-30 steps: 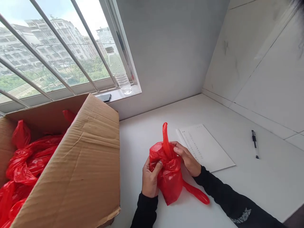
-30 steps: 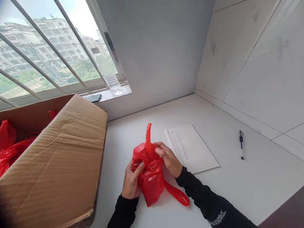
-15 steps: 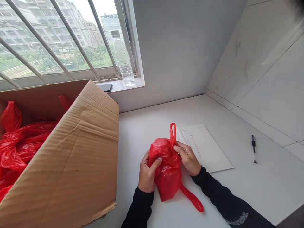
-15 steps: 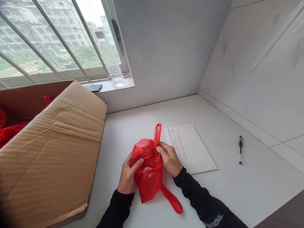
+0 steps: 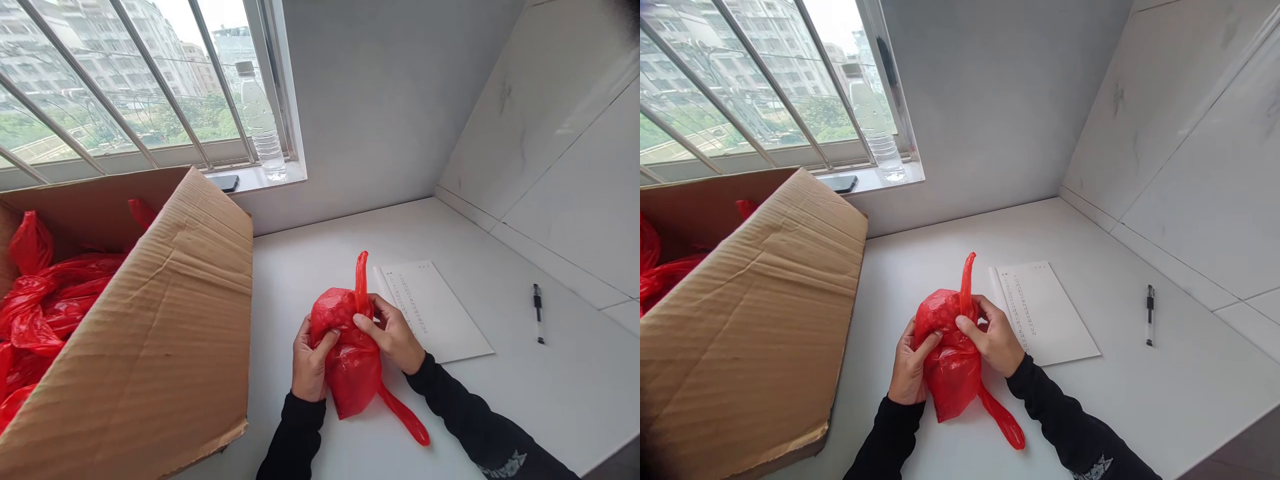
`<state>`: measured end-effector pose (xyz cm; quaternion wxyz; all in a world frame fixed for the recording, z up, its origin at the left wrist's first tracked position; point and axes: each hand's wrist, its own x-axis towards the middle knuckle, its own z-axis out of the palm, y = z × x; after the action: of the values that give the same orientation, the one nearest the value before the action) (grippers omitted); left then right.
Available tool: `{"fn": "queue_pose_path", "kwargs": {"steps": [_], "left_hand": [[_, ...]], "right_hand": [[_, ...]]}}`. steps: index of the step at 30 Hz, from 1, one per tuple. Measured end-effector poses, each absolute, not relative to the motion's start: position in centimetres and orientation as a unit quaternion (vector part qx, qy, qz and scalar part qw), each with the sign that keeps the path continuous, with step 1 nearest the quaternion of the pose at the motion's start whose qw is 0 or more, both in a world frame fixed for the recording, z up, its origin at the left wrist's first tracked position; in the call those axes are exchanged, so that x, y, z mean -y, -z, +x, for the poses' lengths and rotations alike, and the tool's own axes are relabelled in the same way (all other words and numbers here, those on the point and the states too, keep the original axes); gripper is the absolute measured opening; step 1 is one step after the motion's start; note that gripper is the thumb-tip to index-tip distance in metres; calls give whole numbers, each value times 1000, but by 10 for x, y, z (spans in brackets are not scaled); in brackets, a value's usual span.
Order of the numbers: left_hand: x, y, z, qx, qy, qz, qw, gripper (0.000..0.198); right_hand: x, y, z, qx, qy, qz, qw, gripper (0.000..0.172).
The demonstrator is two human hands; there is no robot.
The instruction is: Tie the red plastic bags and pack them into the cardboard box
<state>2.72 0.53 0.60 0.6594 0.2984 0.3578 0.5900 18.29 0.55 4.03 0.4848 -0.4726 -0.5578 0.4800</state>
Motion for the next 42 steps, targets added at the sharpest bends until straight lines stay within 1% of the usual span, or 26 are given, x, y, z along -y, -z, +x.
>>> {"fn": "queue_pose_path", "kwargs": {"steps": [3,9,13,15,19,21,25,29,34,42], "left_hand": [[-5,-5,27,-352,-584,301,667,30],[-4,-6,28,-360,-561,348,659,32],[-4,-5,28,-364,-571,338,653,31],[-4,-3,27,-362,-576,335,652,30],[-5,1,26,-351,-588,315,657,29],[-6,1,26,-346,-591,301,664,29],[-6,1,26,-340,-589,296,671,29],[-6,-1,26,-343,-584,294,675,28],[-5,-7,27,-351,-574,297,678,37],[-2,-14,31,-348,-569,343,661,52]], "right_hand": [[-6,-37,185,545,-485,-464,502,17],[-9,-34,188,510,-528,-425,530,15],[-9,-34,188,500,-555,-411,524,13],[-9,-35,188,511,-557,-411,510,14],[-7,-39,186,555,-538,-422,473,24],[-6,-39,185,568,-532,-426,461,26],[-7,-37,185,563,-531,-427,466,23],[-9,-34,187,528,-559,-418,484,22],[-9,-33,187,484,-588,-409,504,20],[-9,-29,188,435,-618,-403,516,30]]}}
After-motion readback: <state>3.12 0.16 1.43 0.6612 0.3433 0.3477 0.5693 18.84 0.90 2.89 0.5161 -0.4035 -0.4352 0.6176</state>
